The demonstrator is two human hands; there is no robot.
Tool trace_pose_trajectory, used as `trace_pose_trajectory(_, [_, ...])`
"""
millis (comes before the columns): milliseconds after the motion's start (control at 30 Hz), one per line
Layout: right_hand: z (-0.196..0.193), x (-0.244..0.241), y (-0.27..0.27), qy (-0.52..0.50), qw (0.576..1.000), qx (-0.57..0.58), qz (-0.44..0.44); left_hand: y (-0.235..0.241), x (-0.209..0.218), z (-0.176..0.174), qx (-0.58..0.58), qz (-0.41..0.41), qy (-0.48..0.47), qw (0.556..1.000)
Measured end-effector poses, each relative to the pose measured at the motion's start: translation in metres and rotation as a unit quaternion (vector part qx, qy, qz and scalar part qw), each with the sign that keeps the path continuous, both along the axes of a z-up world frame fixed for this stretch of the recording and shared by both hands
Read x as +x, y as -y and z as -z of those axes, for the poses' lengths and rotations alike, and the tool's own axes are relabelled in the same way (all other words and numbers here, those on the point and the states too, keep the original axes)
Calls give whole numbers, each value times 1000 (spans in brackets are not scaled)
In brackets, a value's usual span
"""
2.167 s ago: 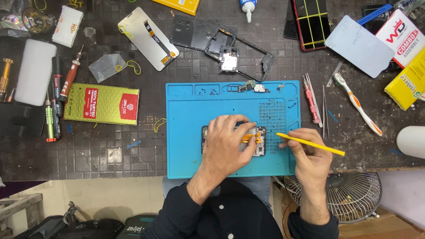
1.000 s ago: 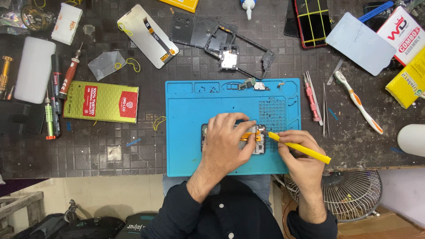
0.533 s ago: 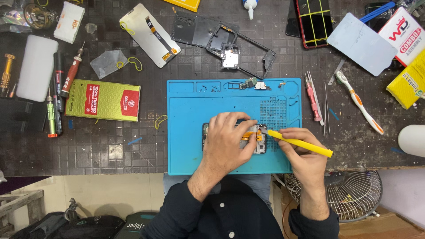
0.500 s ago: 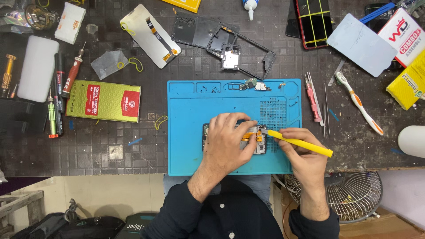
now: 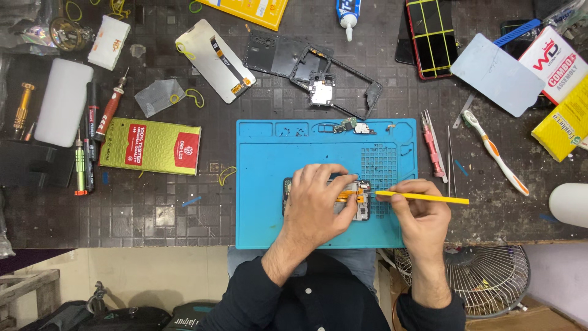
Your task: The person uses a yellow plastic pry tool and tweezers to carefully separate and remove internal components from a smartphone. They lift the motherboard and ribbon cables, then remove small screws and parts, placing them on a blue anti-static mat.
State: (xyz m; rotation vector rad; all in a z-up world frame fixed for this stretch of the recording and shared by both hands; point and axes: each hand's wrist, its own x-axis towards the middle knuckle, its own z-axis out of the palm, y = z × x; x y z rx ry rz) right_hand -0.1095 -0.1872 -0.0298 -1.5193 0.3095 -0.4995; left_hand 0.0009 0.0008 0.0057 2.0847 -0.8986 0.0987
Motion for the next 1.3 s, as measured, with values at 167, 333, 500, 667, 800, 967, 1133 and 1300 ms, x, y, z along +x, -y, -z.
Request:
trace_pose_trajectory(167, [2,-1,-2,-42,998,-38,22,-2,-1,0,2,3,-4,1000])
trace_pose_trajectory(333, [-1,4,-5,-33,998,-41,19,-3,-1,0,0,2,5,1000])
trace_pose_trajectory(500, [-1,7,-6,-27,999,-24,20,-3,-2,-1,12,8,10,1000])
trace_pose_trajectory(667, [-1,8,-6,-50,998,-17,27,-5,-3,-5,16,27,21,999])
trace_pose_trajectory(800, [0,13,-6,-58,997,6,50,-5,-3,-5,19,25,11,999])
trace_pose_trajectory(967, [1,24,-1,-66,994,32,78,-4,-4,-4,15,12,8,1000])
trace_pose_trajectory(1133, [5,26,-4,-59,994,31,87,-1,-6,-4,7,-4,12,1000])
trace_pose_trajectory(1300, [5,23,-7,-36,997,16,73,1,-7,-7,8,-12,12,1000])
